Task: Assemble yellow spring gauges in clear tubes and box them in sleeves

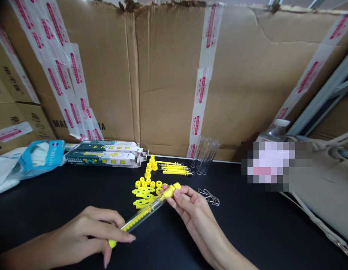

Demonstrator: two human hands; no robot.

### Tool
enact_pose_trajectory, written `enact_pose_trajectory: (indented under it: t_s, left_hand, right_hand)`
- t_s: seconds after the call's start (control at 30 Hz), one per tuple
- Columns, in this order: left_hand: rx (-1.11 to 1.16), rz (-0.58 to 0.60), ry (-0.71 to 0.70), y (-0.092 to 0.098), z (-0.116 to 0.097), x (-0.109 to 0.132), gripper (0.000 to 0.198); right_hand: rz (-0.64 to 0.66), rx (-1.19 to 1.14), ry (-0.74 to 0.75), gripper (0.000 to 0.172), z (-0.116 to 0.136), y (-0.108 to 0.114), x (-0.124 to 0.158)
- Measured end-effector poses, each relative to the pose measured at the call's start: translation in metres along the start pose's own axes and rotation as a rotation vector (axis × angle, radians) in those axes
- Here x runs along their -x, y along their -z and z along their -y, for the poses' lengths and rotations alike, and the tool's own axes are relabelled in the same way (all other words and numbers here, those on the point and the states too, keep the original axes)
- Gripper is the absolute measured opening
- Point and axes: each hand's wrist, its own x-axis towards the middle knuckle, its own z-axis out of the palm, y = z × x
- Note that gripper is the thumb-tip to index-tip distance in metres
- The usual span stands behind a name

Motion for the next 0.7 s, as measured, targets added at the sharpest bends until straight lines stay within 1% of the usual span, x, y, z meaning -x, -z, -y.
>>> enact_pose_trajectory:
  t_s: [0.1, 0.13, 0.23, 0.3, 0.43, 0.6, 0.7]
  left_hand:
    - [-0.076, 0.057, -0.012, 0.001, 0.0, 0.0, 0.038]
    - [-0.108, 0.07, -0.017, 0.001, 0.0, 0.001, 0.039]
    - [-0.143, 0.081, -0.022, 0.0, -0.003, 0.002, 0.04]
    - [-0.149, 0.076, -0.033, 0.0, -0.006, 0.002, 0.038]
    - [-0.167, 0.052, -0.066, -0.002, -0.011, 0.001, 0.036]
    - [-0.142, 0.06, 0.008, -0.004, -0.011, 0.0, 0.039]
    - [-0.132, 0.074, 0.024, -0.002, -0.013, -0.002, 0.04]
  right_hand:
    - [-0.02, -0.001, 0.001, 0.015, -0.002, 0.0, -0.001]
    - [-0.026, -0.004, -0.002, 0.02, -0.002, 0.001, -0.001]
    - [-0.024, -0.024, -0.018, 0.041, -0.003, 0.0, 0.0]
    - [0.005, -0.031, -0.029, 0.046, -0.002, -0.002, 0.003]
    - [0.069, 0.01, -0.023, 0.036, 0.001, -0.008, 0.008]
    - [0.098, 0.053, 0.039, 0.027, 0.001, -0.01, 0.01]
    - [0.104, 0.071, 0.059, 0.021, 0.002, -0.01, 0.01]
